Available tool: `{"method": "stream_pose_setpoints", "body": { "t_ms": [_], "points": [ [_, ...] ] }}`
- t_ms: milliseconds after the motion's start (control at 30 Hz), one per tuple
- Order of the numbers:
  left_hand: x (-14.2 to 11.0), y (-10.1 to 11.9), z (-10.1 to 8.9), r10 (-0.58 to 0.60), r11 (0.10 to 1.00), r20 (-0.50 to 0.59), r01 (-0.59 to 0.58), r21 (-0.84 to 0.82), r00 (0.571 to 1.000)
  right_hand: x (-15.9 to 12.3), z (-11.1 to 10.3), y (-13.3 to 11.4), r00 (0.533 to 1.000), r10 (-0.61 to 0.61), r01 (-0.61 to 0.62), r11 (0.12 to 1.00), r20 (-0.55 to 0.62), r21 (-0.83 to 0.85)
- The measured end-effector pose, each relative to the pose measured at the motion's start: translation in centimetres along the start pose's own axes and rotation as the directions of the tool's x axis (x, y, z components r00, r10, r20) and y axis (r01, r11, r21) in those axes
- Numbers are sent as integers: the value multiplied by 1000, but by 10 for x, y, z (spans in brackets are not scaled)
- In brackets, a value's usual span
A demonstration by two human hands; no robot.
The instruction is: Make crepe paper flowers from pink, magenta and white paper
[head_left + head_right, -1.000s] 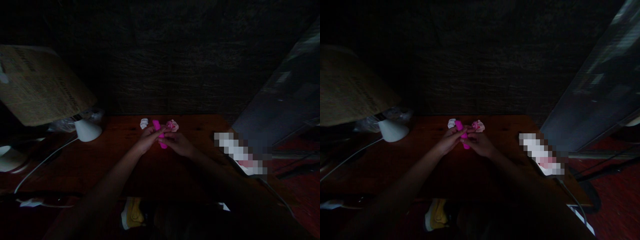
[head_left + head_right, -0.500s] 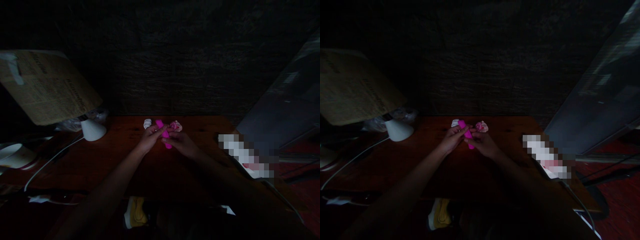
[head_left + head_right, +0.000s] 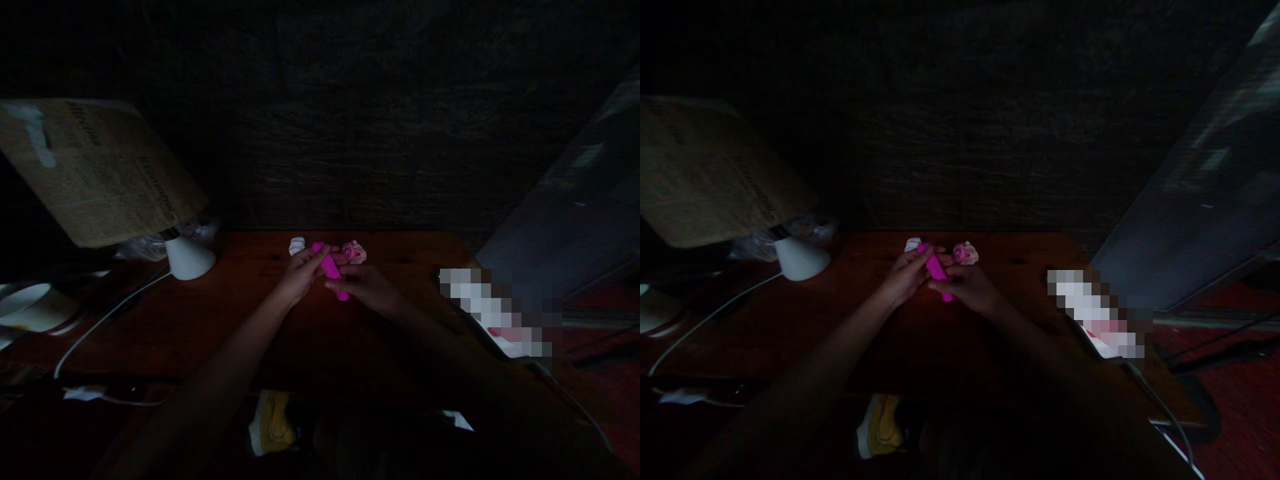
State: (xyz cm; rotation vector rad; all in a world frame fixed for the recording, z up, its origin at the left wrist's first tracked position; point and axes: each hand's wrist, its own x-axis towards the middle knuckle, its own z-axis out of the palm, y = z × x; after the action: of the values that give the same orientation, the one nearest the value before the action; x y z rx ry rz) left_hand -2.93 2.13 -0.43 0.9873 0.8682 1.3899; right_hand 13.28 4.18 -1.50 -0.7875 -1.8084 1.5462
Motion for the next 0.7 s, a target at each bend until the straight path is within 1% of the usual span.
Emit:
{"method": "stream_pose_setpoints", "body": {
  "t_ms": [100,200,367,500,633,700],
  "points": [
    [1,2,0,23,998,-12,-24,-55,1000,1,0,0,1000,-18,18,1000,-22,2],
    [2,3,0,27,998,-21,-28,-54,999,1,0,1,1000,-18,19,1000,-14,17],
    [2,-1,1,26,1000,2,-26,-1,1000,3,0,5,999,9,-13,990,31,139],
    [0,0,1,41,999,-5,-41,-12,999,3,0,6,999,24,-28,976,22,215],
    [-2,3,1,113,993,-46,-114,-39,993,4,0,6,996,74,-84,932,40,353],
    [-2,4,1,151,988,-57,-153,-29,987,4,0,7,995,87,-101,916,55,388]
  ]
}}
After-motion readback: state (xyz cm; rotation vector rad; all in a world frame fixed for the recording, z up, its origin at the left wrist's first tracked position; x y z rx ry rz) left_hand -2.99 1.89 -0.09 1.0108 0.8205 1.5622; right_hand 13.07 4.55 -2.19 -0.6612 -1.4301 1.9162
